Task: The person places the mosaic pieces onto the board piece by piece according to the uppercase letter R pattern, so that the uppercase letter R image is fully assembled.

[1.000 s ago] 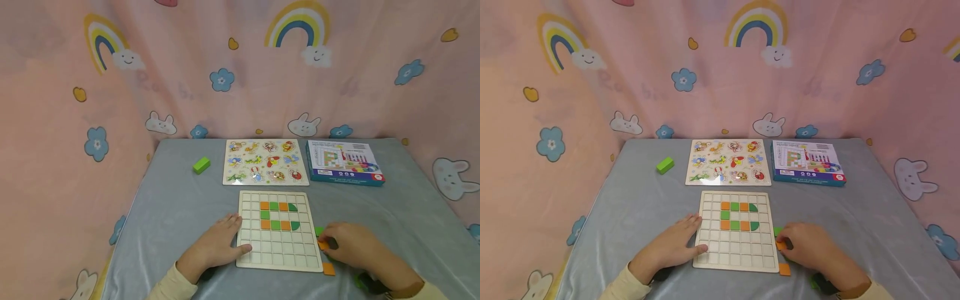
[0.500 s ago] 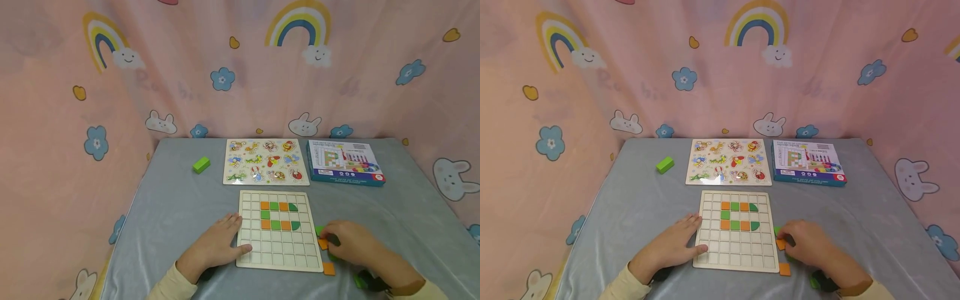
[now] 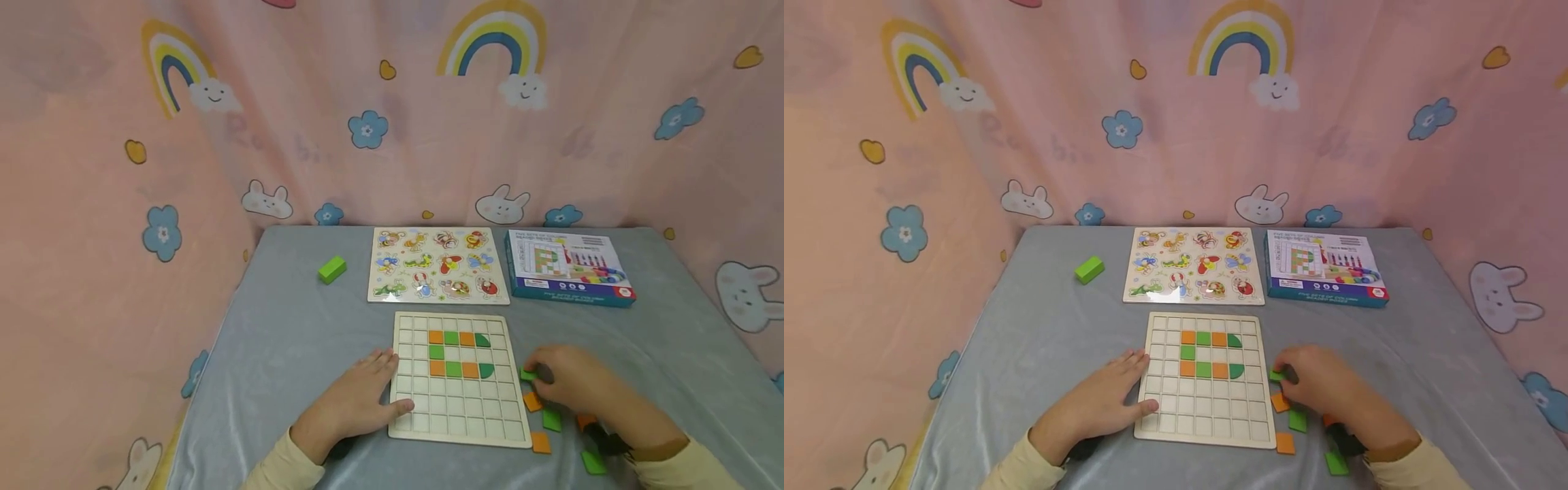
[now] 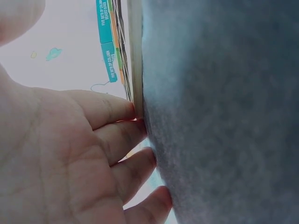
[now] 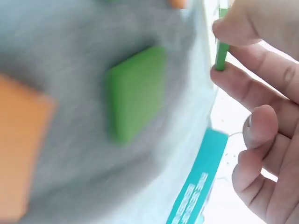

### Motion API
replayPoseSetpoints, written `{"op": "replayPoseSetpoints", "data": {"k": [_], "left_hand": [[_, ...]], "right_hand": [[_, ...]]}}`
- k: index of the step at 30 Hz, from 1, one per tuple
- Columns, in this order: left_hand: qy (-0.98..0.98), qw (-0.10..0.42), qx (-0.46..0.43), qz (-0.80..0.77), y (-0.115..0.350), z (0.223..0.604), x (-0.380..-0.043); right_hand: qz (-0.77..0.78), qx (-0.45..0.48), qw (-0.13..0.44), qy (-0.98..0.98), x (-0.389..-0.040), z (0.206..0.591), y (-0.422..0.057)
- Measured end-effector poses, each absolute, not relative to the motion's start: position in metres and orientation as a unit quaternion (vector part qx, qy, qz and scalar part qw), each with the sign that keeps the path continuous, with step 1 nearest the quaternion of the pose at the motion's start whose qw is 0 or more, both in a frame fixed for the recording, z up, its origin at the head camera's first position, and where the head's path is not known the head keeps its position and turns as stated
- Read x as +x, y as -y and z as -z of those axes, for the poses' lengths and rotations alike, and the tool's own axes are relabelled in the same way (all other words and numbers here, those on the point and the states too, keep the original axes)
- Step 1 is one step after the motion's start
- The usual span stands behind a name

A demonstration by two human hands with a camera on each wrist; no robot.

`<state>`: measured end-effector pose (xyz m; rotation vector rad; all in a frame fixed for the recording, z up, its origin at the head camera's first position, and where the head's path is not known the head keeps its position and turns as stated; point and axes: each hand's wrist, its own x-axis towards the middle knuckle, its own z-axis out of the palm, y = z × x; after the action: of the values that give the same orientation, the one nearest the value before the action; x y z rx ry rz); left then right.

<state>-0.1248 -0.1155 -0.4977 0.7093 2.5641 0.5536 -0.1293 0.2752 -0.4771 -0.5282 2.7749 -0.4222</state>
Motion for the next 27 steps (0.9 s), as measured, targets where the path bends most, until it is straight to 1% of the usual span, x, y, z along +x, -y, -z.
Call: {"op": "replayPoseSetpoints", "data": {"k": [3, 5, 8, 11, 20, 27], "left_hand": [[-0.923, 0.209, 0.254, -0.199, 0.116, 0.497, -0.125], [-0.924, 0.209, 0.251, -0.199, 0.116, 0.496, -0.124], [-0.924, 0.210, 0.248, -0.201, 0.117, 0.496, -0.123], [-0.924, 0.208, 0.252, -0.200, 0.117, 0.497, -0.123], [-0.922, 0.205, 0.256, -0.205, 0.116, 0.496, -0.123], [-0.923, 0.201, 0.257, -0.205, 0.114, 0.494, -0.123]], "right_hand": [[0.137, -0.197, 0.126, -0.963, -0.136, 0.470, -0.261], [0.124, -0.223, 0.111, -0.960, -0.141, 0.468, -0.249], [0.111, -0.262, 0.088, -0.955, -0.148, 0.469, -0.232], [0.098, -0.281, 0.073, -0.952, -0.153, 0.472, -0.224], [0.101, -0.319, 0.055, -0.941, -0.157, 0.481, -0.223], [0.102, -0.295, 0.059, -0.948, -0.155, 0.481, -0.225]]}}
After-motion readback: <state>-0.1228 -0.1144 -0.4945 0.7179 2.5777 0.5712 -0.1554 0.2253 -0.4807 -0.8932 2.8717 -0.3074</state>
